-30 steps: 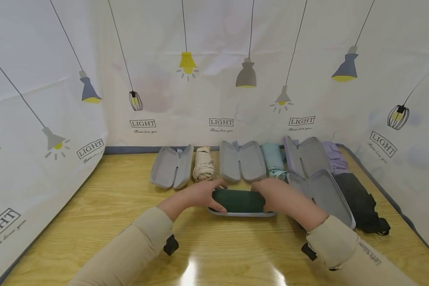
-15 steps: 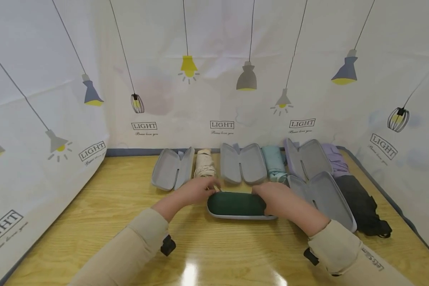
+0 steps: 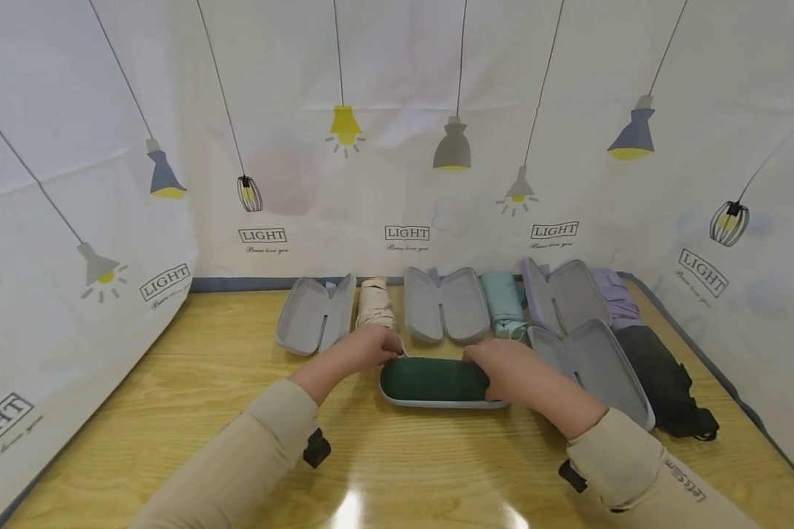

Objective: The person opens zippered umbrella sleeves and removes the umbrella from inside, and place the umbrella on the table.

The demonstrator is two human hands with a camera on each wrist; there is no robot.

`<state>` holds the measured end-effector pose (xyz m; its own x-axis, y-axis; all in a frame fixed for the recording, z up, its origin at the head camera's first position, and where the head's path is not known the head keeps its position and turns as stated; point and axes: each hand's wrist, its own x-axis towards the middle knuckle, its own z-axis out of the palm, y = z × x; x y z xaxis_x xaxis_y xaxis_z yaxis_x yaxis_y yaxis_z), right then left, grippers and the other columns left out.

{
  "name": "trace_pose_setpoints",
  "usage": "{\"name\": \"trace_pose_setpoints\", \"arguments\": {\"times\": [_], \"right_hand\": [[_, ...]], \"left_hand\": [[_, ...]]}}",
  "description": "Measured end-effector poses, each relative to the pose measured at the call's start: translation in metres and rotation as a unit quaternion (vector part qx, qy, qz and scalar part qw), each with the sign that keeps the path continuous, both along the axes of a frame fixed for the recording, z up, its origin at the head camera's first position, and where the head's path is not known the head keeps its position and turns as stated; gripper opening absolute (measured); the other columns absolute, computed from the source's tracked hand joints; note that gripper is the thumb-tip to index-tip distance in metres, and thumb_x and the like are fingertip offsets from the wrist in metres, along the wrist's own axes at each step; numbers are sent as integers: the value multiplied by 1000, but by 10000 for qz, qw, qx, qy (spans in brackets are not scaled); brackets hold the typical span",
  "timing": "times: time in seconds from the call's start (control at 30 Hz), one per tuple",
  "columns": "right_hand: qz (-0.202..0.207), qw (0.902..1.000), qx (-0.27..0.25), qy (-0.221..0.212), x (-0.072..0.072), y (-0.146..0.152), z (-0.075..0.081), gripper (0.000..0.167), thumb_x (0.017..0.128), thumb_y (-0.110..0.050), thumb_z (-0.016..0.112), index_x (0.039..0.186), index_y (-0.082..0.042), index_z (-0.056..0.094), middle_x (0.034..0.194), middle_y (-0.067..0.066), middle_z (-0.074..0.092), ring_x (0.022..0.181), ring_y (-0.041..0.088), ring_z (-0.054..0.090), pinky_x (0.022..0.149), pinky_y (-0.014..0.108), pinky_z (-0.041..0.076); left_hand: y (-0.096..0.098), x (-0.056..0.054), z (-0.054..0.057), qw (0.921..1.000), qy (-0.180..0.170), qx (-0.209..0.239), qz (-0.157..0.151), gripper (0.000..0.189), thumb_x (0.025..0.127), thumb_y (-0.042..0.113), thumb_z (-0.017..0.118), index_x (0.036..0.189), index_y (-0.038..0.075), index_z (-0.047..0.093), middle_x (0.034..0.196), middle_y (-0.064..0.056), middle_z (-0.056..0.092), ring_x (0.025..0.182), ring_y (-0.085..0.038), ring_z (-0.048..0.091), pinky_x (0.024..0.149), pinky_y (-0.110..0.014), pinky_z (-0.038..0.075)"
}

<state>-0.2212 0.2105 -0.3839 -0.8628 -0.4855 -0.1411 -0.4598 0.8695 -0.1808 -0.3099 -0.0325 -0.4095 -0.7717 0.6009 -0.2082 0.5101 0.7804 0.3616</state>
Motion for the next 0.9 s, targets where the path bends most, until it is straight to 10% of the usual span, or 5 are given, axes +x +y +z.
{"name": "trace_pose_setpoints", "arguments": {"times": [0.37, 0.6, 0.9], "right_hand": [[49, 10000, -5, 48, -1, 2, -2, 58, 69, -7, 88, 122, -6, 63, 117, 12, 64, 104, 34, 61, 78, 43, 53], [104, 9999, -65, 73, -1, 2, -2, 58, 70, -6, 88, 122, -5, 63, 118, 13, 63, 106, 34, 60, 81, 43, 52], [124, 9998, 111, 98, 4, 1, -1, 57, 73, -9, 86, 124, -3, 62, 118, 16, 62, 108, 36, 59, 85, 47, 50]], "left_hand": [[1, 0, -1, 9977, 324, -550, -221, 19, 100, 12, 57, 108, 8, 73, 105, -3, 70, 95, -15, 63, 82, -28, 50], [-1, 8, 0, 9821, 1285, -1259, -554, 23, 103, 21, 52, 106, 12, 73, 99, -1, 70, 93, -16, 65, 80, -31, 52], [-13, 16, -5, 9690, 1687, -1717, -560, 11, 100, 17, 57, 98, 18, 68, 92, 3, 66, 83, -13, 62, 69, -32, 52]]}}
